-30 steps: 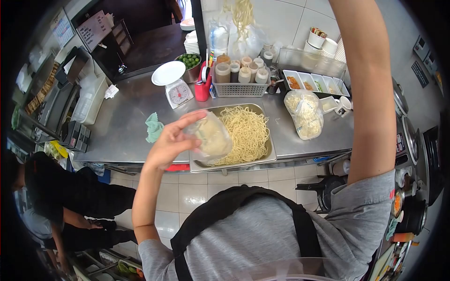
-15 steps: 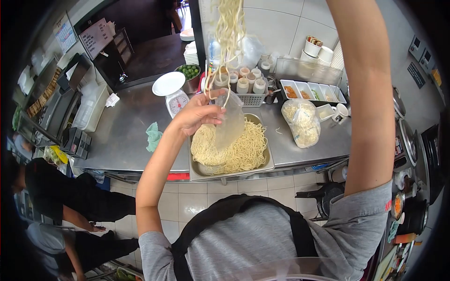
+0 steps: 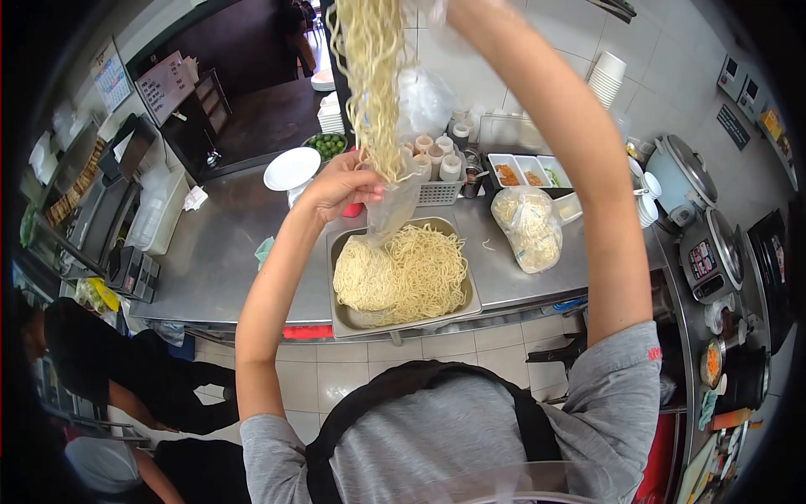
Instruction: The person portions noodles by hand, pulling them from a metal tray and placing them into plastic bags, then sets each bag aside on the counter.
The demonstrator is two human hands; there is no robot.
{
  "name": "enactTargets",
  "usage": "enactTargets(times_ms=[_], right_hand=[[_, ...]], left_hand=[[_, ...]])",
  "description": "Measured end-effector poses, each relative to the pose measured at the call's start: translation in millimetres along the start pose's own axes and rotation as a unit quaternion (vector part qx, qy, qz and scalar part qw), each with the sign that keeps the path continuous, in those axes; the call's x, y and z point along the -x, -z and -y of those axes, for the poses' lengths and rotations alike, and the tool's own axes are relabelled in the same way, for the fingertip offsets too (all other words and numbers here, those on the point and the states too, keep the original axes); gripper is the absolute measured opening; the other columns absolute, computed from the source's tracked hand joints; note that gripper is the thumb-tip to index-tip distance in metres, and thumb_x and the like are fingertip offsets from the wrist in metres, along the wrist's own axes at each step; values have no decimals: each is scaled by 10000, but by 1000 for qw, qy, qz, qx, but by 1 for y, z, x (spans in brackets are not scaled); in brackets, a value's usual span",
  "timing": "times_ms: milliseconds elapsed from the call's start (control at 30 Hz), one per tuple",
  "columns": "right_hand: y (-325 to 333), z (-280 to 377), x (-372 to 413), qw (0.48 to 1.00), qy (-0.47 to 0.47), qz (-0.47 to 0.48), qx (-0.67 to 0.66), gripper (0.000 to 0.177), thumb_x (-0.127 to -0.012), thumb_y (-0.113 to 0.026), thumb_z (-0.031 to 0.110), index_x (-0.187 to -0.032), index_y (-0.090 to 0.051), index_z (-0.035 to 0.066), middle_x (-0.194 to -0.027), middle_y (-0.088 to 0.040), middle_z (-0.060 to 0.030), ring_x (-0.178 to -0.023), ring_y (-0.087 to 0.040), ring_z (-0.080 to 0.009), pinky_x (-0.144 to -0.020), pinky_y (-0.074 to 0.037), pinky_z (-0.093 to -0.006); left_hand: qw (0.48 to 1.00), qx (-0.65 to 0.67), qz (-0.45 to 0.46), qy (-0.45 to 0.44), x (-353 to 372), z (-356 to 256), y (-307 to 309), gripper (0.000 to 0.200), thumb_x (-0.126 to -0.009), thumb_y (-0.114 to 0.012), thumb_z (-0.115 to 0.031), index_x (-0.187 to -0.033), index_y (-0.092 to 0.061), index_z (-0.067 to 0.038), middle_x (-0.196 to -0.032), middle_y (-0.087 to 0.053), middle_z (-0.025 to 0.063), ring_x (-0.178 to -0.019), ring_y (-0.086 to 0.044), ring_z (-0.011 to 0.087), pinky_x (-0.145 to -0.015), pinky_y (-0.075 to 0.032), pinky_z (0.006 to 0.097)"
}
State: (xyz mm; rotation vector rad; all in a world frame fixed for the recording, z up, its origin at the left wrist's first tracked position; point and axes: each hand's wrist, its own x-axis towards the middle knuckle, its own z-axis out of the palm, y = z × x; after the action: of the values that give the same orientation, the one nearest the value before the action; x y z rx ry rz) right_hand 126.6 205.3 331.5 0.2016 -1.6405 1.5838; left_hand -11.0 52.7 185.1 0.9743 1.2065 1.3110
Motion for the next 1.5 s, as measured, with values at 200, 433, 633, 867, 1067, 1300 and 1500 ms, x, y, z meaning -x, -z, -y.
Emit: enactTargets(times_ms=[200,433,633,867,1067,1300,1500], right_hand=[[11,-60,32,996,-54,-16,-72,393,-904,-570,299,-1215,-527,62,-1101,-628,-93,-930,-643,-196,-728,-576,-353],[22,-156,127,950,-249,-94,-166,394,-899,-598,242,-1228,-512,42,-1134,-617,-109,-936,-647,-209,-748,-580,-336],[46,-138,199,985,-153,14,74,447,-862,-633,288,-1217,-520,40,-1121,-607,-80,-926,-628,-207,-776,-533,-334],[90,-183,234,956,-285,53,-40,359,-828,-684,157,-1149,-574,40,-1019,-639,-51,-841,-629,-175,-693,-526,-295],[72,-178,267,887,-396,-62,-229,439,-836,-690,187,-1221,-525,55,-981,-629,-31,-778,-612,-132,-682,-520,-255],[34,-150,210,752,-163,276,576,238,-798,-626,164,-993,-624,28,-1009,-634,-118,-885,-620,-228,-732,-494,-317],[31,-150,183,703,-201,292,616,234,-774,-588,184,-917,-644,8,-907,-642,-176,-855,-643,-288,-726,-506,-372]], left_hand=[[1000,19,11,-9,-11,15,14,450,-778,-605,31,-1209,-479,31,-928,-629,69,-722,-636,97,-668,-576,223],[999,-8,41,-15,-19,23,8,545,-767,-594,56,-1290,-450,2,-1025,-629,63,-763,-640,89,-674,-569,221],[993,-110,47,-23,-15,40,5,633,-719,-590,69,-1326,-424,-3,-1058,-623,55,-737,-619,74,-651,-539,218],[895,-417,70,-141,-16,84,-28,897,-623,-670,30,-1418,-254,23,-1482,-232,143,-1116,-497,216,-784,-495,261],[870,-452,76,-184,-13,87,-27,915,-610,-661,32,-1429,-255,-3,-1481,-244,146,-1243,-425,233,-845,-459,262],[884,-415,58,-206,-12,89,-20,887,-610,-625,100,-1421,-285,-12,-1476,-235,104,-1058,-553,211,-719,-524,254],[970,-213,82,-88,-6,75,-28,822,-661,-594,123,-1415,-292,-7,-1426,-292,90,-712,-634,130,-593,-550,246]])
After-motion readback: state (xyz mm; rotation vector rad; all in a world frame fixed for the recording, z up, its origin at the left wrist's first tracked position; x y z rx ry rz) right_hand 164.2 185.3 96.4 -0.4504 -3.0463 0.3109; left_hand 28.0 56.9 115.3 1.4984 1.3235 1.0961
